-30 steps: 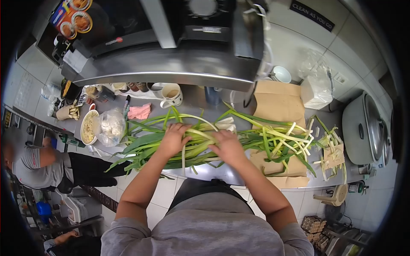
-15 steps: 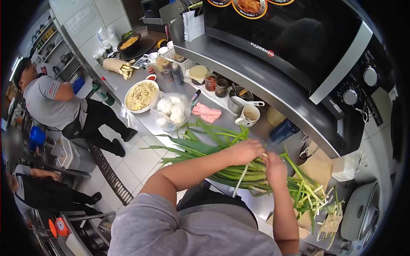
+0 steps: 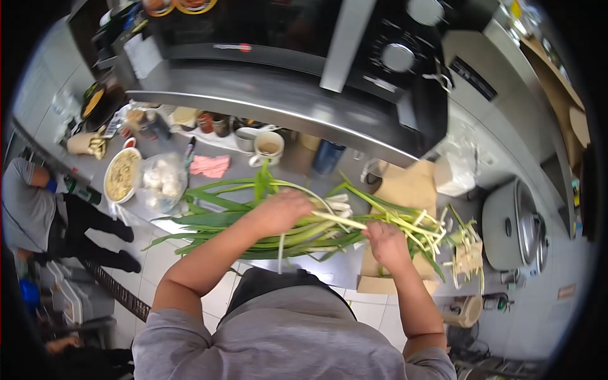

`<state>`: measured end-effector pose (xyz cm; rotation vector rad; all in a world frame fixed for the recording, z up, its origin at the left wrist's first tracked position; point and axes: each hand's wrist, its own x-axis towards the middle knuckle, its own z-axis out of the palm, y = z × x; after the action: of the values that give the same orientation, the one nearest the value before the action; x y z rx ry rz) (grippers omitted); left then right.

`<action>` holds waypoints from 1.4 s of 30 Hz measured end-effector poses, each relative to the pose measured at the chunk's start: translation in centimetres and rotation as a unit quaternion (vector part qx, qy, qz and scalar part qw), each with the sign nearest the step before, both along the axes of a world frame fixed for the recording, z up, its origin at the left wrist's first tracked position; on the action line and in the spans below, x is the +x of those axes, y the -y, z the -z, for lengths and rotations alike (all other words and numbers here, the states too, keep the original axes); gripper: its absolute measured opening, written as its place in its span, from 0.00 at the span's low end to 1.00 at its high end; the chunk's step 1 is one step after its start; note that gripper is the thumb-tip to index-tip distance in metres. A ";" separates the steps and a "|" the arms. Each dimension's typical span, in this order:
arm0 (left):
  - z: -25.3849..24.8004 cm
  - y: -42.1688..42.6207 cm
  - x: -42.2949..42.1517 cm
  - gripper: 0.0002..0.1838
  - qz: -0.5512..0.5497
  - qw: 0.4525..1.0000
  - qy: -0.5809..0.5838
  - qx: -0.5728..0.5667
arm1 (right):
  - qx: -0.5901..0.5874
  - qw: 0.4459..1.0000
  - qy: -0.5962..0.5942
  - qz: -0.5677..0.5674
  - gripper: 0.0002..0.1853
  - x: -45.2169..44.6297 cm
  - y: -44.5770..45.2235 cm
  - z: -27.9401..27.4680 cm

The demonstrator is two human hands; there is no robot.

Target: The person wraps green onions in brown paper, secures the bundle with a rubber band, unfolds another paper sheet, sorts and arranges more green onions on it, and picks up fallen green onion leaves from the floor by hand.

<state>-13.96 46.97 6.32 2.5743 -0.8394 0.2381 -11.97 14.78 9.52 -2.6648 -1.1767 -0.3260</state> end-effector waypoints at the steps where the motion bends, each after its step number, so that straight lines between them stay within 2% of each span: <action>1: 0.5 -0.3 0.2 0.09 -0.020 1.000 -0.013 -0.005 | 0.009 1.000 0.009 0.021 0.05 0.5 2.3 0.7; 2: 1.3 -1.0 0.4 0.09 -0.052 0.998 0.016 -0.036 | 0.020 0.999 0.019 0.041 0.05 1.0 4.7 0.9; 3: 2.0 -1.9 0.5 0.08 -0.087 0.993 0.044 -0.066 | 0.035 0.990 -0.030 0.135 0.10 1.1 7.3 -0.2; 4: 2.0 -2.6 0.5 0.08 -0.080 0.994 0.044 -0.068 | 0.058 0.977 -0.006 0.207 0.12 2.2 12.0 0.8; 5: 1.6 -3.5 0.8 0.11 -0.132 0.990 0.004 -0.056 | 0.088 0.946 -0.040 0.309 0.13 2.5 15.5 -0.4; 6: 1.2 -3.7 1.3 0.15 -0.186 0.981 -0.036 -0.043 | 0.130 0.941 0.091 0.300 0.12 3.4 20.9 0.9; 7: 1.0 -3.4 1.5 0.15 -0.186 0.981 -0.037 -0.043 | 0.114 0.899 0.167 0.388 0.11 2.9 23.0 -1.5; 8: 0.8 -3.1 1.4 0.16 -0.166 0.984 -0.048 -0.037 | 0.226 0.851 0.204 0.429 0.09 3.0 26.7 -2.0; 10: 0.6 -2.8 1.2 0.17 -0.147 0.987 -0.061 -0.025 | 0.287 0.784 0.276 0.477 0.13 2.9 31.7 -4.4; 11: 0.6 -2.5 1.0 0.18 -0.094 0.993 -0.074 0.011 | 0.287 0.782 0.271 0.482 0.13 3.3 32.9 -4.0; 12: 0.6 -2.3 0.8 0.19 -0.038 0.994 -0.088 0.048 | 0.085 0.776 0.277 0.560 0.17 4.0 33.6 -3.6; 13: 1.4 -2.2 0.5 0.19 -0.033 0.994 -0.091 0.053 | -0.122 0.735 0.270 0.610 0.22 4.4 34.2 -2.8; 14: 2.8 -2.0 0.3 0.19 0.002 0.991 -0.092 0.096 | -0.120 0.735 0.268 0.611 0.22 4.5 34.0 -2.0; 15: 3.1 -1.9 0.2 0.20 0.032 0.986 -0.091 0.139 | -0.099 0.751 0.195 0.624 0.24 4.9 32.6 -1.4; 16: 3.4 -1.8 0.4 0.16 0.039 0.980 -0.132 0.142 | -0.076 0.763 0.119 0.631 0.27 5.4 31.8 -0.5; 17: 3.6 -1.6 0.9 0.16 0.036 0.980 -0.132 0.146 | 0.028 0.867 0.091 0.488 0.27 5.7 31.5 0.6; 18: 3.9 -1.5 1.7 0.15 0.020 0.985 -0.116 0.128 | 0.124 0.900 0.035 0.417 0.27 6.2 29.1 2.7; 19: 3.9 -1.3 2.6 0.14 0.006 0.989 -0.100 0.110 | 0.159 0.912 -0.020 0.376 0.26 5.6 24.1 3.1; 20: 2.8 -0.8 3.3 0.13 -0.013 0.993 -0.054 0.105 | 0.210 0.905 -0.043 0.367 0.19 4.0 17.6 2.3; 21: 1.7 -0.1 4.0 0.13 -0.011 0.992 -0.055 0.109 | 0.264 0.923 -0.061 0.273 0.17 4.1 15.3 6.3; 22: 0.5 0.6 4.6 0.13 -0.053 0.993 -0.078 0.074 | 0.302 0.913 -0.149 0.231 0.14 2.7 10.0 5.3; 23: -0.1 1.3 5.0 0.13 -0.096 0.990 -0.100 0.038 | 0.329 0.898 -0.231 0.180 0.13 1.0 5.3 2.9; 24: -0.5 1.7 5.3 0.13 -0.073 0.996 -0.047 0.033 | 0.330 0.916 -0.200 0.111 0.17 0.4 2.5 3.7; 26: -1.7 3.1 5.3 0.13 -0.062 0.996 -0.024 0.064 | 0.336 0.937 0.028 0.089 0.23 -0.6 -2.9 0.8; 27: -2.5 3.9 5.2 0.13 -0.050 0.995 -0.003 0.091 | 0.339 0.936 0.031 0.091 0.23 -0.9 -4.0 -1.1; 29: -4.0 5.7 4.7 0.15 -0.041 0.991 0.006 0.128 | 0.202 0.955 0.185 0.117 0.25 -0.8 -5.2 -4.3; 30: -4.3 6.6 4.5 0.16 -0.022 0.994 0.040 0.100 | 0.199 0.954 0.187 0.123 0.25 -0.3 -5.3 -3.7; 32: -5.7 8.2 3.6 0.21 0.005 0.995 0.071 0.071 | 0.222 0.968 -0.091 0.072 0.21 0.7 -4.7 -1.7; 33: -7.5 8.9 2.9 0.21 0.018 0.995 0.072 0.065 | 0.219 0.968 -0.088 0.085 0.21 0.9 -3.6 -2.7; 35: -10.4 9.6 1.9 0.27 -0.074 0.996 0.035 -0.029 | 0.127 0.990 -0.035 0.048 0.19 1.1 -0.2 -6.4; 36: -10.2 9.1 2.0 0.34 -0.082 0.991 0.072 -0.084 | 0.155 0.987 0.005 0.051 0.19 0.9 1.6 -7.9; 37: -9.6 8.7 2.0 0.34 -0.076 0.991 0.070 -0.088 | 0.195 0.977 -0.023 0.083 0.19 0.6 3.6 -9.4; 39: -7.3 8.5 1.9 0.35 -0.138 0.984 -0.068 -0.093 | 0.302 0.938 -0.033 0.166 0.17 0.1 7.5 -11.7; 40: -6.5 9.2 1.6 0.27 -0.110 0.979 -0.094 -0.145 | 0.365 0.908 -0.089 0.184 0.14 0.1 9.5 -12.4; 41: -5.2 10.0 2.0 0.27 -0.104 0.979 -0.093 -0.148 | 0.384 0.899 -0.098 0.186 0.11 -0.3 10.6 -13.6; 42: -4.0 11.1 2.5 0.21 -0.086 0.973 -0.141 -0.163 | 0.377 0.902 -0.083 0.192 0.11 -0.5 11.3 -14.2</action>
<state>-11.50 35.82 10.33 2.2981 -0.4321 0.0501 -12.48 3.52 23.69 -2.1333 -0.3367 -0.4833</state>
